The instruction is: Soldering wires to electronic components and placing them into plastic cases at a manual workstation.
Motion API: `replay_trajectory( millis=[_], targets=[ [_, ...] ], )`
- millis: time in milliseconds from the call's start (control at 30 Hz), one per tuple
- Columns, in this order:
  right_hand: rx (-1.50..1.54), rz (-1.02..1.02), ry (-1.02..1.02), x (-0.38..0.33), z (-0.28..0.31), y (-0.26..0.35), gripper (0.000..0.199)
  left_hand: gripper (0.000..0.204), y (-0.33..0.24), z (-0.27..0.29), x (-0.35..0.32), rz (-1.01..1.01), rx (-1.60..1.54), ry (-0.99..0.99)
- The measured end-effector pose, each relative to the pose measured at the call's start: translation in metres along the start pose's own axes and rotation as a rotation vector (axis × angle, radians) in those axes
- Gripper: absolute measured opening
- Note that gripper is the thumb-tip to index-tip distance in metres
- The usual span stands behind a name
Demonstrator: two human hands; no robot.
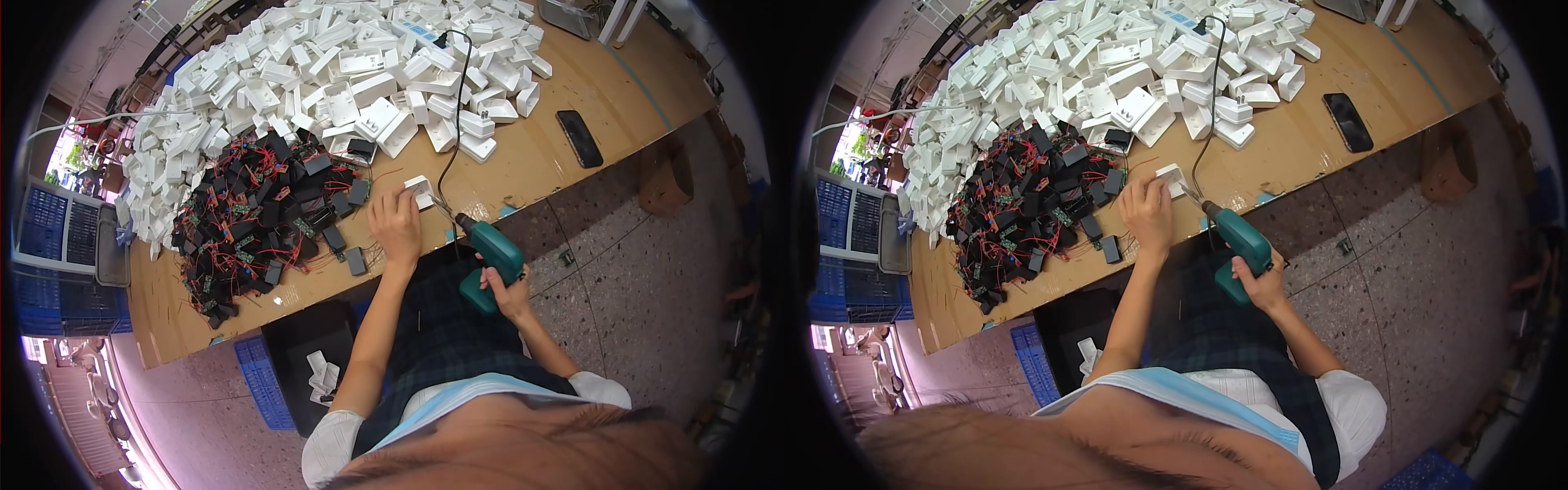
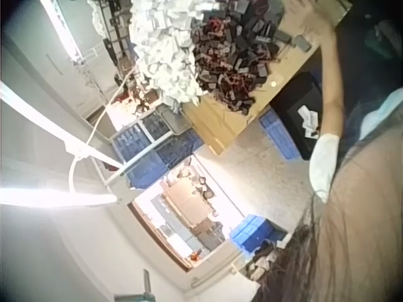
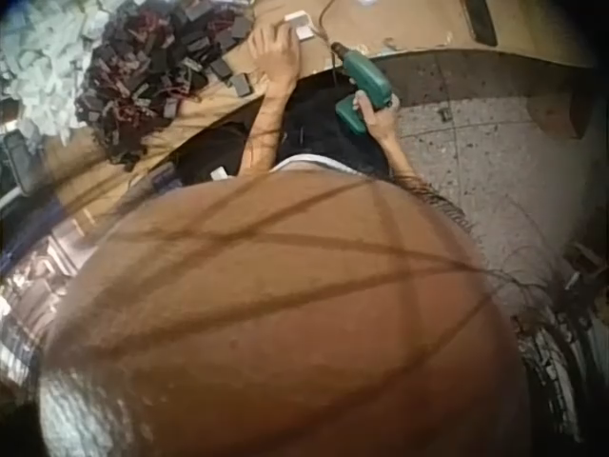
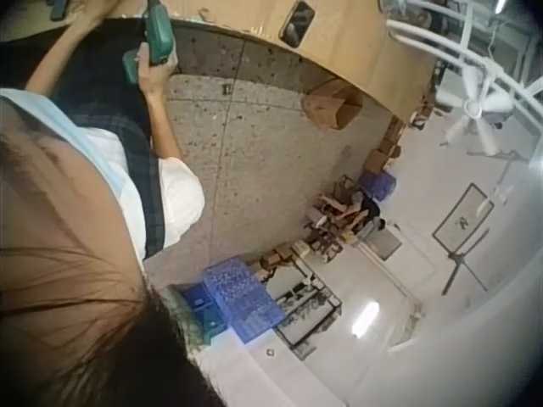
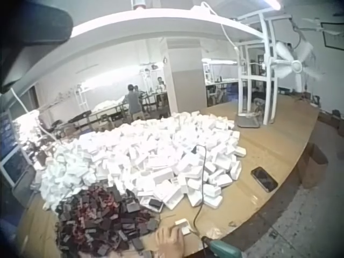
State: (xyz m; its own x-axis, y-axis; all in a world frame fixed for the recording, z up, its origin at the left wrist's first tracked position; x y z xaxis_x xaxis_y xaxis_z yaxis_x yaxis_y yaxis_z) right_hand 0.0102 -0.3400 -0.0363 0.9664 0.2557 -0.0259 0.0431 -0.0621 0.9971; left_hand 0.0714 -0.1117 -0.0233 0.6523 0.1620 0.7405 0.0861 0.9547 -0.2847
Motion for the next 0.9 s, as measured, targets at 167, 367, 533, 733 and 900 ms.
replay_trajectory(
  millis=[167, 367, 533, 733, 900],
  targets=[
    [-0.006, -0.01, -0.06, 0.014, -0.018, -0.007, 0.028, 0.014, 0.003, -0.002, -0.001, -0.003, 0.004, 0.013],
    [-0.02, -0.006, -0.066, 0.02, -0.03, -0.002, 0.024, 0.014, 0.004, -0.002, -0.001, -0.016, 0.002, 0.01],
    [-0.04, -0.003, -0.067, 0.024, -0.031, -0.002, 0.024, 0.014, 0.005, -0.003, -0.002, -0.016, 0.012, 0.016],
    [-0.049, -0.008, -0.056, 0.027, -0.032, -0.001, 0.024, 0.015, 0.005, -0.003, -0.003, -0.019, 0.02, 0.01],
    [-0.041, -0.001, -0.061, 0.028, -0.031, -0.005, 0.024, 0.014, 0.004, -0.004, -0.002, -0.023, 0.021, -0.006]
  ],
)
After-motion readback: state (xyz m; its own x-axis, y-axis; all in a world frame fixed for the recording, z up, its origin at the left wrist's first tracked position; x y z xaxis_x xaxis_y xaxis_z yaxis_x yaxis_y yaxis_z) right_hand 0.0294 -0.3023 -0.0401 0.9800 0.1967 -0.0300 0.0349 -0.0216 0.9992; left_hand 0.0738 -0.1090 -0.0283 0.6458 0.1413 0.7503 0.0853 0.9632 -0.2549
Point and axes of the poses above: each hand's wrist, its own x-axis towards the middle knuckle, its own z-axis out of the back of the hand, y = z × x, the point moved 2 cm from there along x, towards the middle knuckle, and after that the axes turned 4 degrees about -z, right-handed, at the moved point
